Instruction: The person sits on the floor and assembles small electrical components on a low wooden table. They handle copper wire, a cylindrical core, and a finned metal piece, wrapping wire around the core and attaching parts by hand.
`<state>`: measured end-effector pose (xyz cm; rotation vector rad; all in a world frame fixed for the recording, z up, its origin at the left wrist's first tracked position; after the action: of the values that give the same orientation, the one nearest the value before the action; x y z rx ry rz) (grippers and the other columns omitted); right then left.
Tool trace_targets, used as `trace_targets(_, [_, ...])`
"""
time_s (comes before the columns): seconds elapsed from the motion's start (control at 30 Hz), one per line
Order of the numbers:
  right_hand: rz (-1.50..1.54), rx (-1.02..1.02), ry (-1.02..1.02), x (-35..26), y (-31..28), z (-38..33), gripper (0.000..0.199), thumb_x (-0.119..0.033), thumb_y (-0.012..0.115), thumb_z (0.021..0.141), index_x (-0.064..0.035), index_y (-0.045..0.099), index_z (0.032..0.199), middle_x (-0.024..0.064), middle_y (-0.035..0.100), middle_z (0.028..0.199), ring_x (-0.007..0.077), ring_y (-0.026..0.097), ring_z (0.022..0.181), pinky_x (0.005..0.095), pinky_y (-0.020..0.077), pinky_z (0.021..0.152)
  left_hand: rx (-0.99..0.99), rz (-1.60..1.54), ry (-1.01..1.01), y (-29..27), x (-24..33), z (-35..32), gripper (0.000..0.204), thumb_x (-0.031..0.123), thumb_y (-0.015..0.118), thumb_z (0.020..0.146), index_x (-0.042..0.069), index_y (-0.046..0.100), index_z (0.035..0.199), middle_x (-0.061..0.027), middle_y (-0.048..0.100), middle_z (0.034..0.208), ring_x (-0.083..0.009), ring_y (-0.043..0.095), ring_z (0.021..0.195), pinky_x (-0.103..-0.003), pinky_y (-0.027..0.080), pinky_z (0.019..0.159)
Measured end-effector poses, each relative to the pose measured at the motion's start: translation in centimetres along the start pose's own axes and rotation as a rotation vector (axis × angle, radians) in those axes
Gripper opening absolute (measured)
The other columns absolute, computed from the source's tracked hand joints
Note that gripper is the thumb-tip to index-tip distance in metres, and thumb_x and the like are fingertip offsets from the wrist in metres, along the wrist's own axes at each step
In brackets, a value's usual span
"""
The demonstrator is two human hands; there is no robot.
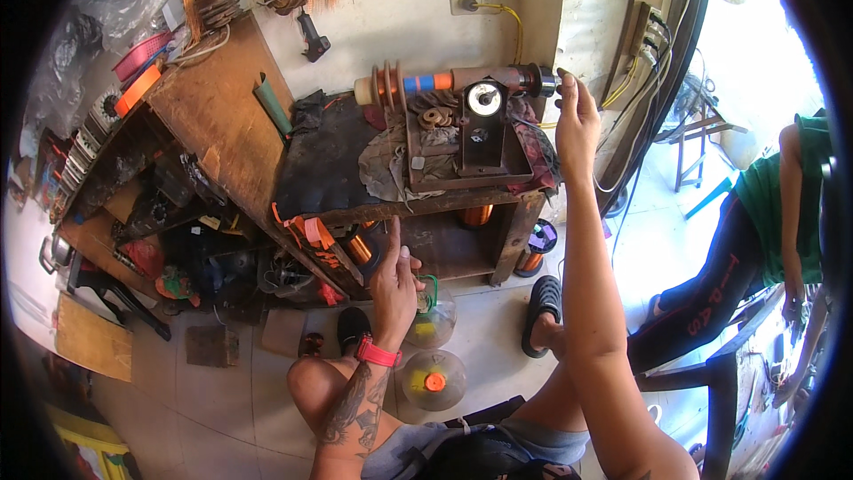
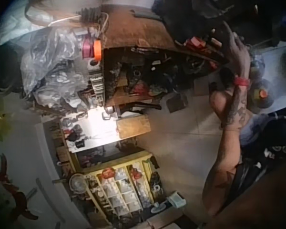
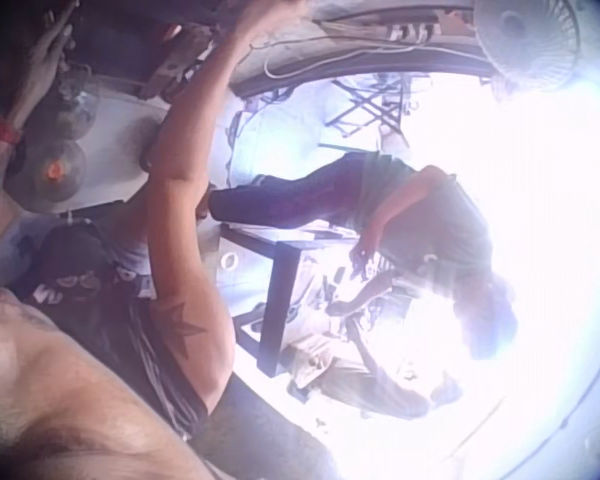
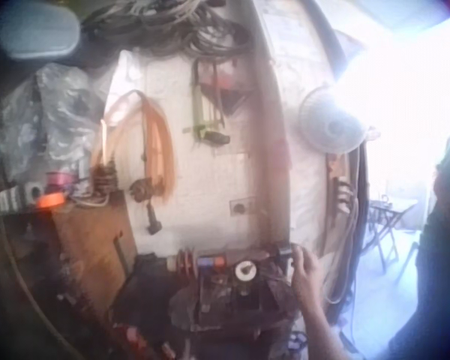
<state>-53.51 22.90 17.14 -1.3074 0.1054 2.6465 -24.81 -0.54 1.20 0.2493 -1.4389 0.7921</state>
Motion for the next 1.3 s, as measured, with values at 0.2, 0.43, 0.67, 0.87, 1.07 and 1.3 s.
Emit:
trace_targets(0.2, [0.043, 0.010, -0.019, -0.3, 0.7, -0.5, 0.045, -0.041, 0.058, 0.108, -0.0028, 0.072, 0.126, 0.0202, 0.070, 0.113, 0.0271, 0.067, 0.102, 0.0371, 0.0510, 0.092, 0.018, -0.003, 0.027, -0.2, -0.2, 0.4, 0.052, 0.031, 0.045, 0.114, 0.032, 0.033, 0.165, -0.0010, 0.059, 0.085, -0.0060, 0.059, 0.078, -0.027, 0.061, 0.065])
trace_targets(0.43, [0.111, 0.008, -0.064, -1.7, 1.0, -1.1, 0.039, -0.037, 0.060, 0.108, -0.0056, 0.073, 0.127, 0.0193, 0.069, 0.111, 0.0275, 0.068, 0.102, 0.0374, 0.0515, 0.092, 0.021, 0.003, 0.063, 0.1, 0.1, 0.3, 0.052, 0.031, 0.045, 0.115, 0.033, 0.033, 0.165, -0.0010, 0.059, 0.085, -0.0060, 0.059, 0.077, -0.026, 0.060, 0.065])
trace_targets(0.67, [0.088, -0.023, -0.114, -3.2, 1.5, -1.8, 0.046, -0.040, 0.065, 0.105, -0.0089, 0.066, 0.139, 0.0188, 0.067, 0.120, 0.0278, 0.068, 0.108, 0.0369, 0.0533, 0.094, 0.031, 0.025, 0.048, 0.2, -0.1, 0.4, 0.053, 0.019, 0.046, 0.114, 0.032, 0.036, 0.164, -0.0039, 0.067, 0.080, -0.0092, 0.064, 0.068, -0.030, 0.057, 0.067])
trace_targets(0.87, [0.158, -0.038, -0.169, -3.1, 2.7, -2.0, 0.055, -0.037, 0.070, 0.102, -0.0036, 0.060, 0.144, 0.0244, 0.067, 0.133, 0.0331, 0.067, 0.123, 0.0401, 0.0533, 0.100, 0.028, 0.036, 0.040, 0.1, -0.1, 0.3, 0.052, 0.023, 0.045, 0.114, 0.033, 0.035, 0.164, -0.0033, 0.067, 0.079, -0.0094, 0.064, 0.067, -0.030, 0.057, 0.067])
trace_targets(1.07, [0.025, -0.020, -0.168, -3.2, 2.6, -1.7, 0.046, -0.031, 0.063, 0.106, -0.0030, 0.061, 0.142, 0.0253, 0.071, 0.126, 0.0365, 0.070, 0.117, 0.0416, 0.0538, 0.097, 0.009, 0.049, 0.029, 0.1, 0.1, 0.2, 0.051, 0.024, 0.044, 0.114, 0.033, 0.036, 0.164, -0.0032, 0.067, 0.080, -0.0086, 0.063, 0.066, -0.030, 0.057, 0.065])
trace_targets(1.3, [-0.096, -0.017, -0.150, -3.9, 2.4, -1.7, 0.037, -0.027, 0.055, 0.109, -0.0073, 0.067, 0.137, 0.0271, 0.072, 0.116, 0.0449, 0.068, 0.112, 0.0463, 0.0536, 0.093, 0.024, 0.041, 0.061, 0.2, 0.6, 0.3, 0.050, 0.024, 0.045, 0.114, 0.030, 0.038, 0.163, -0.0037, 0.066, 0.079, -0.0075, 0.063, 0.068, -0.029, 0.056, 0.061])
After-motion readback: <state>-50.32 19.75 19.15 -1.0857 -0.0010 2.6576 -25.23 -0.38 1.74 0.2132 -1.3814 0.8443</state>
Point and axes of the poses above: each hand's wrist, its own z-axis towards the middle knuckle, its own y-axis out of the palm, x = y × z, the point moved 9 cm from there along z, towards the middle knuckle
